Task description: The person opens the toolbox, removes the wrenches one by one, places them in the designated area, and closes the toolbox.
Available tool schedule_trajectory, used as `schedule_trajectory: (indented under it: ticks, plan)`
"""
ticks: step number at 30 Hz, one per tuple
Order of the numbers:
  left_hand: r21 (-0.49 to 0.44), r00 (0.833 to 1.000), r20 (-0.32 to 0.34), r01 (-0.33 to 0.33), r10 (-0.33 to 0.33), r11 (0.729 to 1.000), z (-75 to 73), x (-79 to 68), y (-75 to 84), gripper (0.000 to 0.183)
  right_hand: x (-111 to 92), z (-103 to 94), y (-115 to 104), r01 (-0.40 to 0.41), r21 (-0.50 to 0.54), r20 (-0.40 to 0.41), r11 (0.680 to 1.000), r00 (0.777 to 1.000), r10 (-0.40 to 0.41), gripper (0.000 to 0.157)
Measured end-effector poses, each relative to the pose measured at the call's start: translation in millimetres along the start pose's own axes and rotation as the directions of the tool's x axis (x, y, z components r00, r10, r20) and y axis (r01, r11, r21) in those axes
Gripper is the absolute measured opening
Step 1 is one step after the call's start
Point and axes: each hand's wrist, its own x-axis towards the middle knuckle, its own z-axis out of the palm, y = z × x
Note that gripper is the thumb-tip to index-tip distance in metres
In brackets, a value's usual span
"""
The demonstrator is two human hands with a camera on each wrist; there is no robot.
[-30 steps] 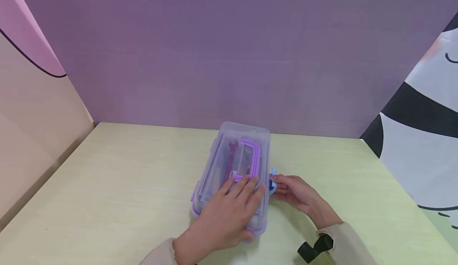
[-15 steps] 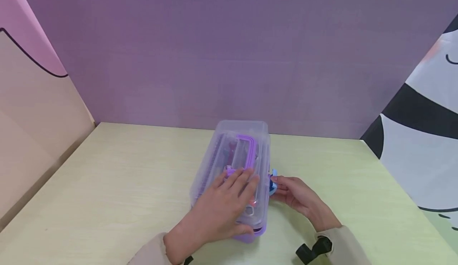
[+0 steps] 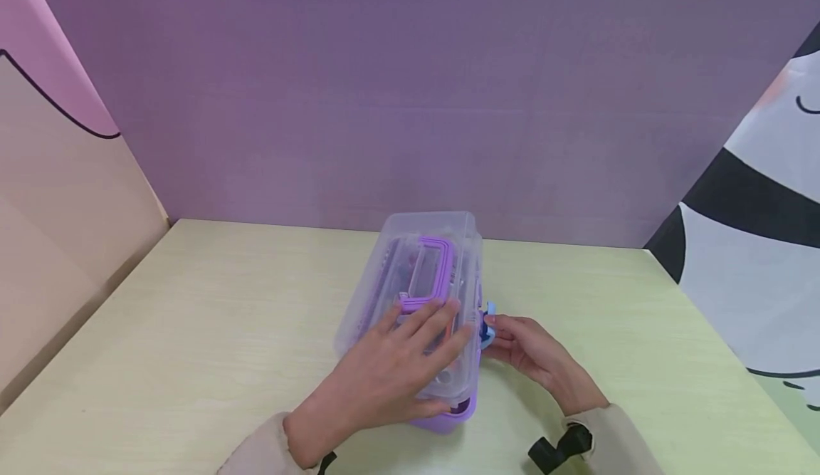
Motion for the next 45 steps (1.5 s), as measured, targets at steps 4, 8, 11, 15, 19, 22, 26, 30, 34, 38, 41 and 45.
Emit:
schedule_trajectory:
  ticks: [4, 8, 11, 15, 19, 22, 26, 30, 34, 38, 41, 45]
  plan:
    - [0.006, 0.998, -0.052, -0.022, 0.022, 1.000, -1.5, -0.1, -3.2, 0.086, -0.4, -0.1, 0.2, 0.000, 0.000, -0.004, 1.000, 1.000, 0.000, 0.023]
    - [0.015, 0.997, -0.070, -0.039, 0.039, 0.999, -4.5, -0.4, -6.2, 0.087, -0.5, -0.4, 0.1, 0.005, 0.003, -0.006, 1.000, 1.000, -0.005, 0.022]
    - [0.004, 0.995, -0.087, -0.038, 0.038, 0.999, -6.4, -1.5, -8.0, 0.087, -0.5, 0.6, -0.3, -0.001, 0.009, -0.004, 1.000, 1.000, 0.001, 0.023]
    - [-0.016, 0.993, -0.112, -0.026, 0.024, 1.000, -8.8, -2.7, -10.9, 0.087, -0.8, 1.9, -1.7, -0.016, 0.008, -0.019, 1.000, 1.000, 0.016, 0.021]
    - [-0.029, 0.990, -0.141, -0.014, 0.009, 0.999, -11.2, -3.3, -13.9, 0.085, -1.0, 1.8, -2.3, -0.023, -0.001, -0.034, 1.000, 0.999, 0.023, 0.019]
    - [-0.047, 0.986, -0.164, -0.003, -0.005, 0.999, -13.3, -4.0, -16.1, 0.082, -0.9, 2.0, -1.9, -0.026, -0.003, -0.039, 1.000, 0.999, 0.026, 0.019]
    - [-0.080, 0.983, -0.179, 0.025, -0.039, 0.996, -15.8, -6.5, -19.0, 0.084, -0.6, 2.3, -1.7, -0.025, -0.008, -0.042, 1.000, 0.999, 0.025, 0.019]
    - [-0.125, 0.977, -0.195, 0.058, -0.082, 0.991, -17.0, -9.9, -20.9, 0.086, 0.0, 2.6, -1.6, -0.020, -0.001, -0.033, 1.000, 0.999, 0.020, 0.019]
    - [-0.157, 0.968, -0.225, 0.079, -0.114, 0.984, -17.1, -12.6, -21.6, 0.085, 0.5, 2.6, -1.3, -0.016, 0.001, -0.018, 1.000, 1.000, 0.016, 0.020]
    - [-0.172, 0.956, -0.261, 0.088, -0.131, 0.981, -17.8, -14.4, -22.7, 0.081, 0.7, 3.1, -0.9, -0.016, -0.009, -0.019, 1.000, 1.000, 0.016, 0.021]
    - [-0.175, 0.948, -0.284, 0.097, -0.145, 0.980, -18.8, -15.4, -23.9, 0.082, -0.3, 3.3, -1.4, -0.019, -0.012, -0.027, 1.000, 0.999, 0.018, 0.020]
    - [-0.192, 0.933, -0.314, 0.117, -0.174, 0.974, -20.4, -17.4, -25.6, 0.087, -2.5, 3.9, -2.5, -0.026, -0.013, -0.035, 1.000, 0.999, 0.025, 0.018]
